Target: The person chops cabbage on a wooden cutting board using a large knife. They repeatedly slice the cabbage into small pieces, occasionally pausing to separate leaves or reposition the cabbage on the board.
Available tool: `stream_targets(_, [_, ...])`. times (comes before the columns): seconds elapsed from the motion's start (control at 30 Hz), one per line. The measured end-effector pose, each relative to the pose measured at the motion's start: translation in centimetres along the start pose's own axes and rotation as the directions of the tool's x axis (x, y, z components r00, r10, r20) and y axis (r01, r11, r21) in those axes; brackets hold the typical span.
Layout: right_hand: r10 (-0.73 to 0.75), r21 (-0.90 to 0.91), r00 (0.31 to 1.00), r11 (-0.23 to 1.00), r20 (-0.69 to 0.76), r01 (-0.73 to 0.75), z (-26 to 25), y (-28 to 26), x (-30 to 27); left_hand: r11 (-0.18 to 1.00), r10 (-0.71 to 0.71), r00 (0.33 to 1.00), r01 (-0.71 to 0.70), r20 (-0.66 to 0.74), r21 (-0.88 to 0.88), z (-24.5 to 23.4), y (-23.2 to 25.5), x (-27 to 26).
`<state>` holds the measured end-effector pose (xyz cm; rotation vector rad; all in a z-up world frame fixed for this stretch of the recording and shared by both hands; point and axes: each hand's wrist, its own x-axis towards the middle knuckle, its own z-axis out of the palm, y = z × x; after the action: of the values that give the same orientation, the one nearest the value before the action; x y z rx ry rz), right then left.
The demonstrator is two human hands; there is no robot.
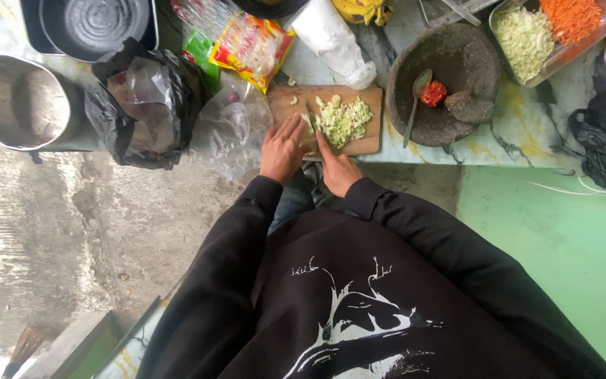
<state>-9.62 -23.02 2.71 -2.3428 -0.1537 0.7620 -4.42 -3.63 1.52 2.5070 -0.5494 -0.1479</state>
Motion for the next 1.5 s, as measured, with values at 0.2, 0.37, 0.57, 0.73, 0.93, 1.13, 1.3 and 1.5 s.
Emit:
stream_targets(0.2, [0.037, -0.086, 0.996, 0.996, 0.078, -0.030, 0.3, 0.5, -2.9, 1.000, -0.015, 1.000, 0.015, 0.007, -0.002, 0.1, 0.1, 0.0])
stream_targets(0.37, [0.108, -0.005, 0.994, 0.994, 0.029, -0.108, 0.2, -0.1, -2.4, 1.000, 0.001, 1.000, -0.001, 0.002, -0.023, 0.1, -0.2, -0.1])
stream_targets(0.57, [0.096, 0.171, 0.995, 0.981, 0.000, -0.094, 0.4, 1.5, -2.6, 1.000, -0.001, 1.000, 0.000, -0.003, -0.017, 0.2, -0.3, -0.5])
stream_targets(0.73, [0.099, 0.000, 0.995, 0.995, 0.014, -0.099, 0.9, 2.6, -4.4, 0.998, -0.057, 0.998, 0.058, 0.015, -0.037, -0.1, 0.3, -0.3])
stream_targets(0.93, [0.174, 0.137, 0.983, 0.977, -0.058, -0.165, -0.2, 2.1, -6.1, 0.997, -0.083, 0.996, 0.083, 0.031, -0.001, -2.0, 1.5, 0.8])
stream_targets(1.13, [0.096, 0.180, 0.970, 0.982, -0.224, -0.056, -1.5, 1.2, -7.0, 0.969, -0.210, 0.970, 0.223, 0.122, -0.110, -1.9, 3.2, 2.0])
stream_targets(1.3, [0.092, 0.231, 0.976, 0.972, -0.197, -0.045, -1.9, 1.1, -7.6, 0.818, -0.224, 0.956, 0.289, 0.189, -0.497, -1.1, 0.0, 1.4])
stream_targets(1.5, [0.156, 0.252, 0.980, 0.960, -0.126, -0.121, -1.7, 0.9, -7.3, 0.810, -0.136, 0.983, 0.183, 0.124, -0.558, -1.0, -2.3, 0.3])
